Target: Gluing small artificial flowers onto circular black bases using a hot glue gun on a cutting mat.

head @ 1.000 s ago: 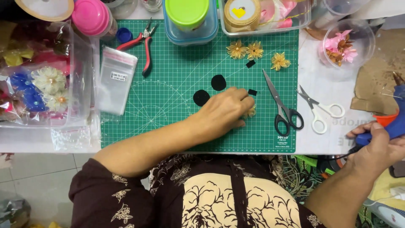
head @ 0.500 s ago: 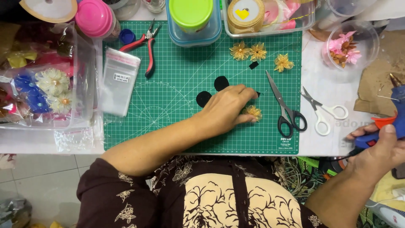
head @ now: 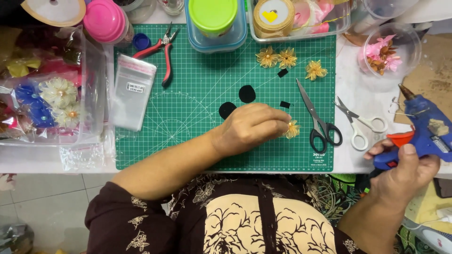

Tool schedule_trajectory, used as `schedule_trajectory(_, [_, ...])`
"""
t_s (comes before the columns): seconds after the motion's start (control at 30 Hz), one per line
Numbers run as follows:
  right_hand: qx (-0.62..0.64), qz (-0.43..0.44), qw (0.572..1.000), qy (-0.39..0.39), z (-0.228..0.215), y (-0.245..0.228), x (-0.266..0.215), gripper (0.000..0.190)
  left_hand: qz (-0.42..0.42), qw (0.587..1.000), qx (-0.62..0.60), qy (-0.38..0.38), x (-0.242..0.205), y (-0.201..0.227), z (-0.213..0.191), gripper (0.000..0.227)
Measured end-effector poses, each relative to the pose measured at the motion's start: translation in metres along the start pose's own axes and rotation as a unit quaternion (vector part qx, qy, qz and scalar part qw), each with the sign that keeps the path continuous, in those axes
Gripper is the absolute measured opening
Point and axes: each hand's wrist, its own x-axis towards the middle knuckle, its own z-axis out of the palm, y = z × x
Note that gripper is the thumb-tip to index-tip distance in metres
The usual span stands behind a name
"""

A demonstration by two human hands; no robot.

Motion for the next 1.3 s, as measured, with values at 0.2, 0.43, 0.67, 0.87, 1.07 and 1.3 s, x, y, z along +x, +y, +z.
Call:
schedule_trajectory(0.2, [0.007,-0.022,0.999,-0.049,0.045,-0.014,-0.027,0.059,-0.493,0.813,-0.301,0.075,-0.001,0.002,0.004,0.012])
schedule_trajectory(0.43, [-0.041,-0.092,0.980,-0.170,0.068,0.002,-0.056,0.034,-0.537,0.731,-0.384,0.174,-0.010,-0.009,0.006,0.031])
schedule_trajectory(0.67, [-0.104,-0.103,0.973,-0.179,0.094,-0.011,-0.062,0.029,-0.545,0.740,-0.345,0.191,-0.007,-0.008,-0.001,0.035])
schedule_trajectory(0.87, [-0.085,-0.194,0.959,-0.188,0.100,-0.001,-0.050,0.023,-0.534,0.747,-0.335,0.214,-0.012,-0.011,0.007,0.039])
schedule_trajectory(1.07, [-0.106,-0.212,0.951,-0.197,0.112,-0.009,-0.051,0.019,-0.523,0.762,-0.319,0.210,-0.010,-0.007,0.004,0.037])
schedule_trajectory(1.3, [-0.105,-0.222,0.949,-0.198,0.112,-0.006,-0.048,0.013,-0.516,0.776,-0.303,0.201,-0.008,-0.006,0.004,0.036])
